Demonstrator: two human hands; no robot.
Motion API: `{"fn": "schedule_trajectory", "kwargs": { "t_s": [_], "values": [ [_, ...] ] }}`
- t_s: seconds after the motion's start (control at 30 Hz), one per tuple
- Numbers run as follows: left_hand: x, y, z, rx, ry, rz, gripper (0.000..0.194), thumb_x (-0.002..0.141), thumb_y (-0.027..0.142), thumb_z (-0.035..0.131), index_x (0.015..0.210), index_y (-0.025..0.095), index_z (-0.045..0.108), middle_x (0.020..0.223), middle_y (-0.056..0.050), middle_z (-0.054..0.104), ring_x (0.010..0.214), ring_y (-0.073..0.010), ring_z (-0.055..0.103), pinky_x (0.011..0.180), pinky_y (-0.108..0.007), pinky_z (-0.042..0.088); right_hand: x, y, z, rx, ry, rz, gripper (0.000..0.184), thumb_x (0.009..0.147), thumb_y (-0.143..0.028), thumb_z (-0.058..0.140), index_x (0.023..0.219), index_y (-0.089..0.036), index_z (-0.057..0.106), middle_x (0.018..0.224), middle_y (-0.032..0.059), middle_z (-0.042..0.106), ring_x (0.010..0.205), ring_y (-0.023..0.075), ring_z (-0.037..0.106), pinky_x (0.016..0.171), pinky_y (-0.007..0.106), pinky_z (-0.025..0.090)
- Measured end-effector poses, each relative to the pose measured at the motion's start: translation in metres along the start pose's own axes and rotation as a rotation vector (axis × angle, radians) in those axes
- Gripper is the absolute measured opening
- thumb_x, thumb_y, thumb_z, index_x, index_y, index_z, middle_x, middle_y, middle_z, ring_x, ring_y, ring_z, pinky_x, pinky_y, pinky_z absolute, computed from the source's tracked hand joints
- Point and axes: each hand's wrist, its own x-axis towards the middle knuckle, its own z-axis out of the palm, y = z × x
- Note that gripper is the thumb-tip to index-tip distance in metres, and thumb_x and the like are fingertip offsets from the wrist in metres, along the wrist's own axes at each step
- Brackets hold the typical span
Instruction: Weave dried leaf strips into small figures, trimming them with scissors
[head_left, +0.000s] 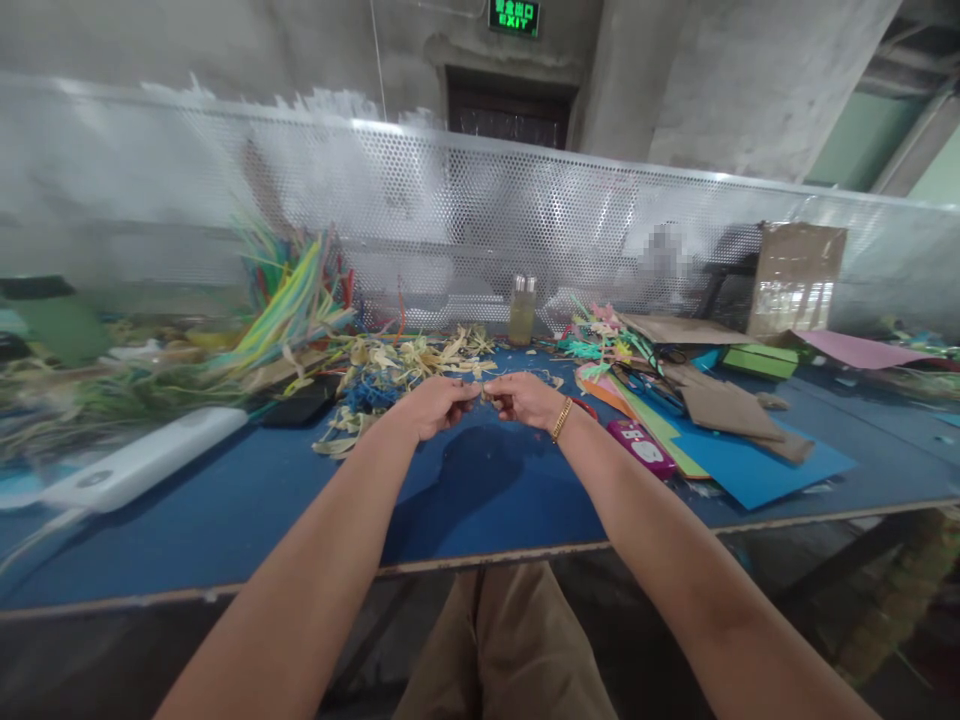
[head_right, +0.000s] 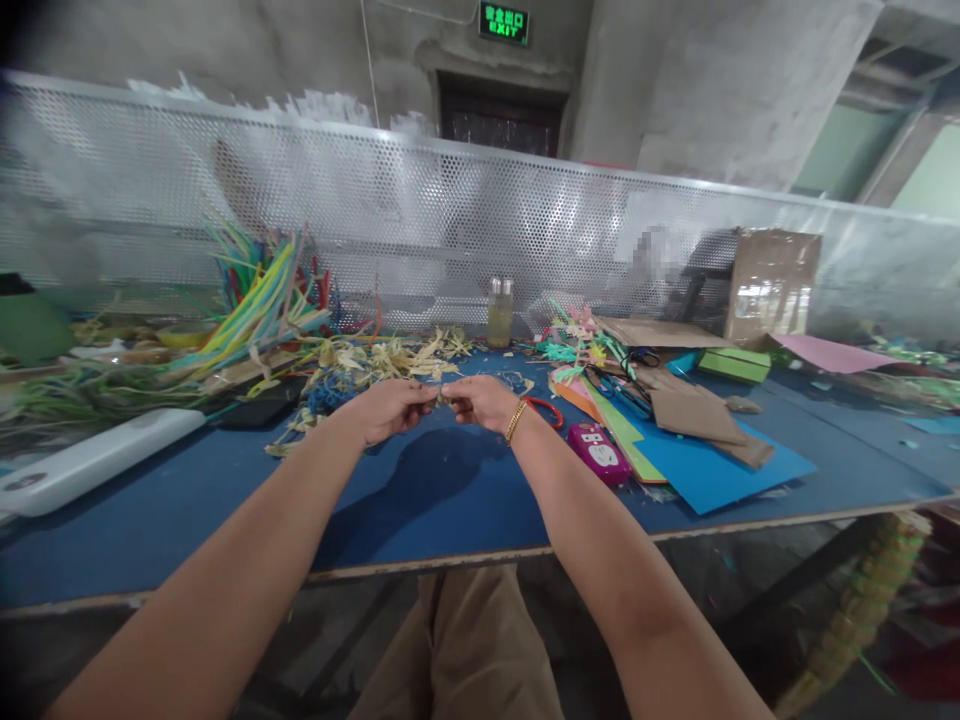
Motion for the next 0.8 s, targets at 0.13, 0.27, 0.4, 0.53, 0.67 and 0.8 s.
{"fn": "schedule_trajectory", "kwargs": {
  "t_s": [0.13,0.27,0.4,0.53,0.67,0.8],
  "values": [
    [0.003,-0.005,-0.003,0.226,0.054,0.06,0.03,0.06,0.037,0.073,0.056,0.015,0.054,0.05,0.0,0.05,0.04,-0.0069,0.036,0.042,-0.023,0.02,-0.002,0.001,0.002,-0.114,0.058,0.008,0.018,0.063,-0.027,0.072,0.068,-0.015,0.06,0.059,-0.0014,0.057,0.05,0.0067,0.049,0.048,0.02,0.043],
    [0.004,-0.008,-0.002,0.343,0.071,0.098,0.028,0.061,0.035,0.071,0.051,0.015,0.054,0.046,0.001,0.047,0.04,-0.0075,0.033,0.042,-0.024,0.02,-0.002,0.004,0.005,-0.259,0.113,-0.006,0.012,0.065,-0.024,0.068,0.062,-0.016,0.059,0.054,-0.0026,0.055,0.047,0.007,0.048,0.045,0.019,0.041],
    [0.002,-0.007,0.001,0.304,0.074,0.086,0.026,0.061,0.033,0.071,0.052,0.015,0.054,0.046,0.002,0.046,0.04,-0.0074,0.033,0.043,-0.024,0.019,-0.001,0.004,0.006,-0.32,0.145,-0.033,0.012,0.065,-0.021,0.064,0.057,-0.017,0.056,0.047,-0.004,0.051,0.043,0.0068,0.044,0.043,0.019,0.038],
    [0.001,-0.005,0.002,0.248,0.074,0.044,0.024,0.061,0.033,0.071,0.055,0.015,0.056,0.049,0.001,0.049,0.04,-0.007,0.035,0.042,-0.024,0.02,0.0,0.004,0.007,-0.217,0.116,0.008,0.013,0.065,-0.02,0.062,0.056,-0.018,0.052,0.047,-0.0044,0.049,0.043,0.0063,0.043,0.044,0.019,0.038],
    [-0.002,0.0,0.004,0.028,0.009,-0.032,0.018,0.063,0.026,0.069,0.059,0.015,0.056,0.052,0.0,0.051,0.042,-0.0073,0.039,0.043,-0.022,0.026,0.002,0.005,0.005,-0.032,0.054,0.019,0.011,0.065,-0.021,0.061,0.059,-0.017,0.053,0.051,-0.0042,0.05,0.046,0.0066,0.044,0.044,0.019,0.038],
    [-0.005,0.007,0.006,-0.225,-0.081,-0.144,0.005,0.065,0.016,0.062,0.066,0.013,0.058,0.058,-0.002,0.054,0.051,-0.0096,0.05,0.047,-0.02,0.034,0.003,0.004,0.005,0.063,-0.003,0.027,0.011,0.064,-0.025,0.062,0.066,-0.016,0.056,0.056,-0.0029,0.053,0.048,0.0067,0.045,0.045,0.019,0.038]
  ]
}}
